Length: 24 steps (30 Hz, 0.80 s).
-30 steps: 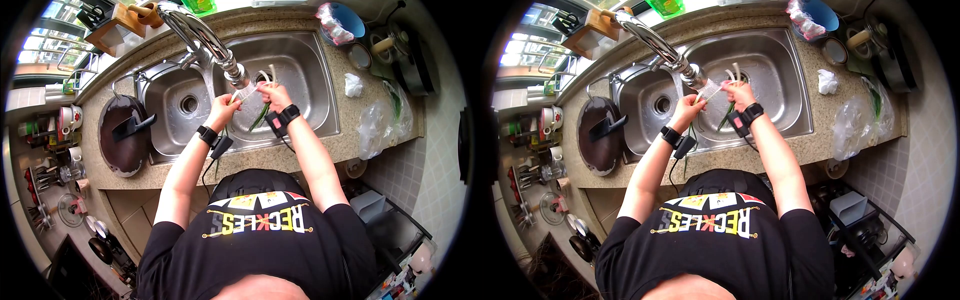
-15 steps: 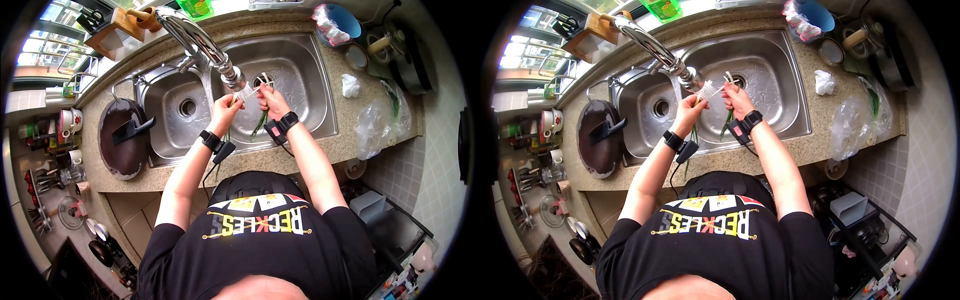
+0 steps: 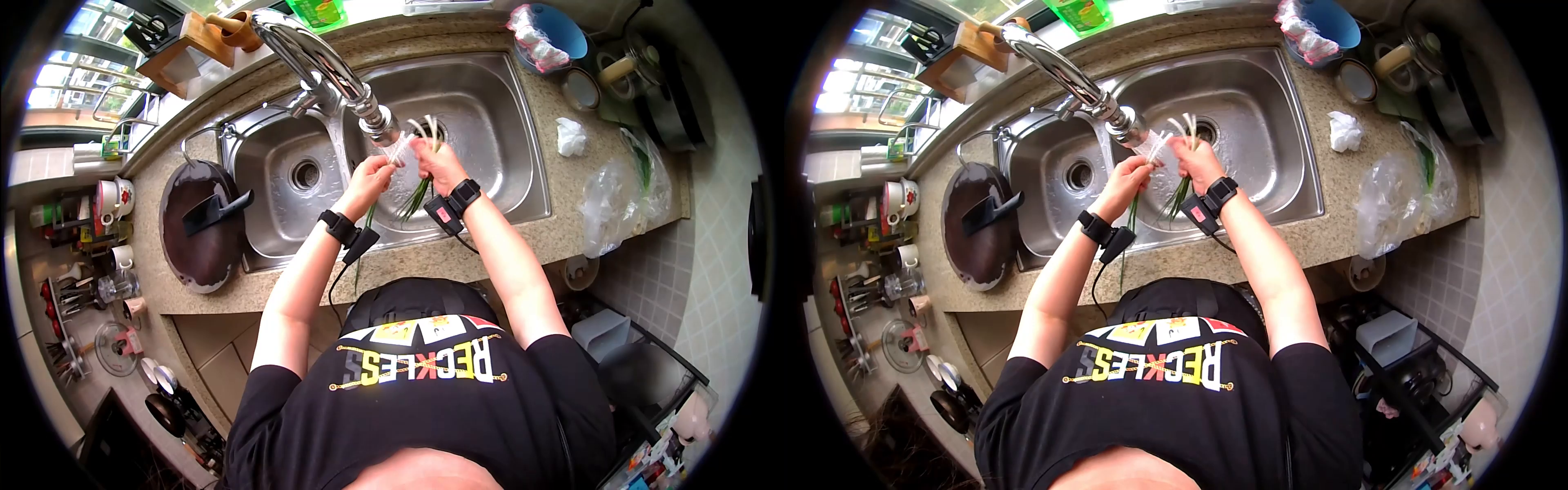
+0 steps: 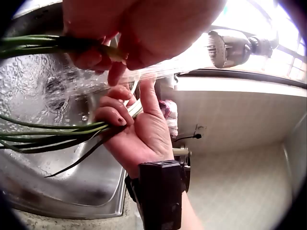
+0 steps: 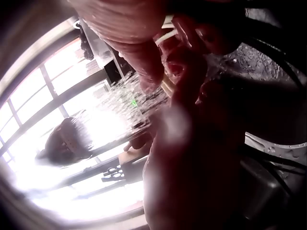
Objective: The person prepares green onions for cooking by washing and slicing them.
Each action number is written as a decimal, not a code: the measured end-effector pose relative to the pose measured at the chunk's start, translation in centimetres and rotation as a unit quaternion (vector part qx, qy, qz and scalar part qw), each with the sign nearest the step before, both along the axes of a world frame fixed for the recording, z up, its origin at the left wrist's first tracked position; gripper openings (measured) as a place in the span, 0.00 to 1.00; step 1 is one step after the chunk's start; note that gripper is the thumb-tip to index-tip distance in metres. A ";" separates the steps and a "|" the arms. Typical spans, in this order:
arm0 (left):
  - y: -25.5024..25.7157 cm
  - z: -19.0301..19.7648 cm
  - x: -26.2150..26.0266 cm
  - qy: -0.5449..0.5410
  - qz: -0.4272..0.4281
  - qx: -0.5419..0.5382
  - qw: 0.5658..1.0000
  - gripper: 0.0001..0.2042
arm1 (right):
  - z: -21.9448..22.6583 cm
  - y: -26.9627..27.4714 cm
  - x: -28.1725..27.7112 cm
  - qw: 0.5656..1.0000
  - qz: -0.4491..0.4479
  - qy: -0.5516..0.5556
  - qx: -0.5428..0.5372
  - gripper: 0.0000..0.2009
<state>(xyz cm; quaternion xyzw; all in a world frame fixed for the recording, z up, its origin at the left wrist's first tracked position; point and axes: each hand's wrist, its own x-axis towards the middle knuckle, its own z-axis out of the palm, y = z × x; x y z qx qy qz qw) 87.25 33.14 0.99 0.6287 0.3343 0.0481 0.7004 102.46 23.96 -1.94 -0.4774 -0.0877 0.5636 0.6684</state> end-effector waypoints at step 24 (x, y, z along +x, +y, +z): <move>-0.4 -0.9 1.2 0.002 0.102 0.029 0.994 0.07 | -0.3 -0.3 -0.5 0.998 0.024 0.031 -0.049 0.07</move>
